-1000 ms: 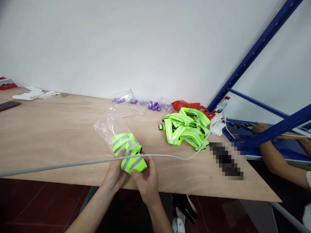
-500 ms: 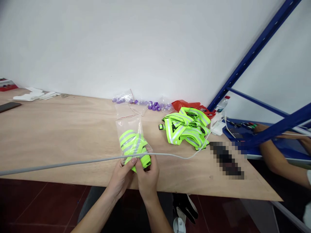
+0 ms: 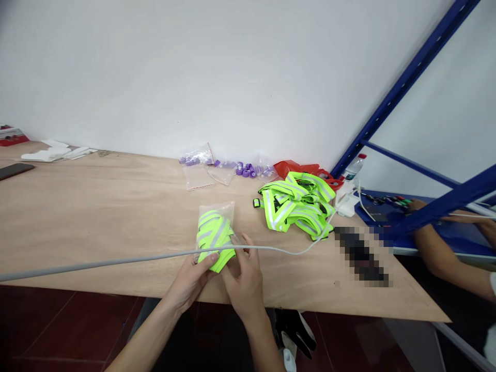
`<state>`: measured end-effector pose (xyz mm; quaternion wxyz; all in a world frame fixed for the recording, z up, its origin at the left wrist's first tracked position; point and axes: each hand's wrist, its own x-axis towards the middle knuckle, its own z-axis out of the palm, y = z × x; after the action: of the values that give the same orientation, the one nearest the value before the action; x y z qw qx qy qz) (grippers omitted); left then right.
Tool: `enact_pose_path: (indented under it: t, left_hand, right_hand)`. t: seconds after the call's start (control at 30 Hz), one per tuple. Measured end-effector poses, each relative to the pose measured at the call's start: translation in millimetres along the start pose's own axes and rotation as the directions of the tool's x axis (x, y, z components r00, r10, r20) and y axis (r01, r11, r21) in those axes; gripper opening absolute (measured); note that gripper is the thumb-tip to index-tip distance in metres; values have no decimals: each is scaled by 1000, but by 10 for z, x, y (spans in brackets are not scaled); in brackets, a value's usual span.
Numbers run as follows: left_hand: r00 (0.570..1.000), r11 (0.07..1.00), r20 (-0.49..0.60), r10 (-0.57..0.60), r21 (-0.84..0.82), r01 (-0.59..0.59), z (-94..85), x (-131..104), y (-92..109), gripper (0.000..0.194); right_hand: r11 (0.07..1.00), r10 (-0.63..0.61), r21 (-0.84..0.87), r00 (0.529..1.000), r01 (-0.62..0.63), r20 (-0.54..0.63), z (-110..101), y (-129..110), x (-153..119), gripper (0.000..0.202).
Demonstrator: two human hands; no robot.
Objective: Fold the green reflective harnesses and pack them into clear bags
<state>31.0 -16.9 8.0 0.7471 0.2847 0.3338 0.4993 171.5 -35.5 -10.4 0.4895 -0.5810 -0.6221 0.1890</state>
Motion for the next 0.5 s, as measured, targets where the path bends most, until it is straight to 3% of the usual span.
enact_pose_path:
  t: [0.33, 0.5]
  left_hand:
    - [990, 990, 108, -95, 116, 82, 4, -23, -59, 53]
    - [994, 971, 61, -90, 226, 74, -38, 36, 8, 56]
  right_hand:
    - [972, -94, -228, 986, 61, -136, -56, -19, 138, 16]
    - [985, -118, -126, 993, 115, -18, -232, -133, 191, 16]
